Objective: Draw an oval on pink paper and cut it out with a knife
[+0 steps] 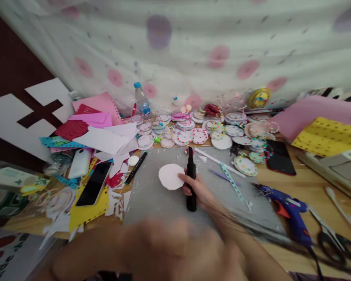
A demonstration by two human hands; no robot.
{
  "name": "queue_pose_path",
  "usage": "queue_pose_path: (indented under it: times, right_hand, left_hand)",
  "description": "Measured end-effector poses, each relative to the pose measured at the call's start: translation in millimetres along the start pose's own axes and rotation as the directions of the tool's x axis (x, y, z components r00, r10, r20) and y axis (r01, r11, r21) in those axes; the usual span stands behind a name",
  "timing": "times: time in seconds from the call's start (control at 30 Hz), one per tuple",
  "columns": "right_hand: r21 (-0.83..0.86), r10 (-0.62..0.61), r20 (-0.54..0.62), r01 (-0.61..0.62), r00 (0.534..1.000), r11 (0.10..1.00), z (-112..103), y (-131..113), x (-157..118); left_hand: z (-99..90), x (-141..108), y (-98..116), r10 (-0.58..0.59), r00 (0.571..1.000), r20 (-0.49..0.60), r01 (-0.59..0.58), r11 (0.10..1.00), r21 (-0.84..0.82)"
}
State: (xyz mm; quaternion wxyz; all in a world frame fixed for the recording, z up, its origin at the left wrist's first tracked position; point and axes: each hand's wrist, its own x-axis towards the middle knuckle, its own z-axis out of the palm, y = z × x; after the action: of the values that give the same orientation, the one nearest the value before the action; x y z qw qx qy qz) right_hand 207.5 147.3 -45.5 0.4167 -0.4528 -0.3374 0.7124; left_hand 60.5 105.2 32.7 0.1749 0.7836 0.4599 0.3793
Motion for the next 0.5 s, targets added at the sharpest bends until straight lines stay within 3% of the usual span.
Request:
queue_pose_path:
  times: [0.1, 0.23, 0.3, 0.4, 0.5]
  right_hand:
    - [-0.072, -0.102, -0.103, 0.095, 0.989, 0.993, 3, 1, -2]
    - [-0.154, -0.183, -0.175, 0.156, 0.967, 0.976, 9, 0, -8]
    - [-0.182, -0.197, -0.134, 0.172, 0.971, 0.968, 13, -1, -11]
    - [-0.192, -0.213, 0.010, 0.211, 0.977, 0.958, 16, -1, -16]
    - [-0.260, -0.338, 0.123, 0.359, 0.933, 0.896, 11, -4, -20]
  left_hand:
    - [5.1, 7, -7, -0.001, 1.000, -0.014, 0.002, 0.998, 0.057]
    - [22.3, 8, -36, -0.183, 0.982, 0.046, 0.185, 0.982, -0.044]
    - [30.7, 5, -49, -0.261, 0.954, 0.150, 0.288, 0.936, -0.202]
    - [34.4, 3, -63, -0.299, 0.890, 0.344, 0.434, 0.786, -0.441]
    - [27.4, 4, -74, -0.266, 0.871, 0.413, 0.468, 0.704, -0.534]
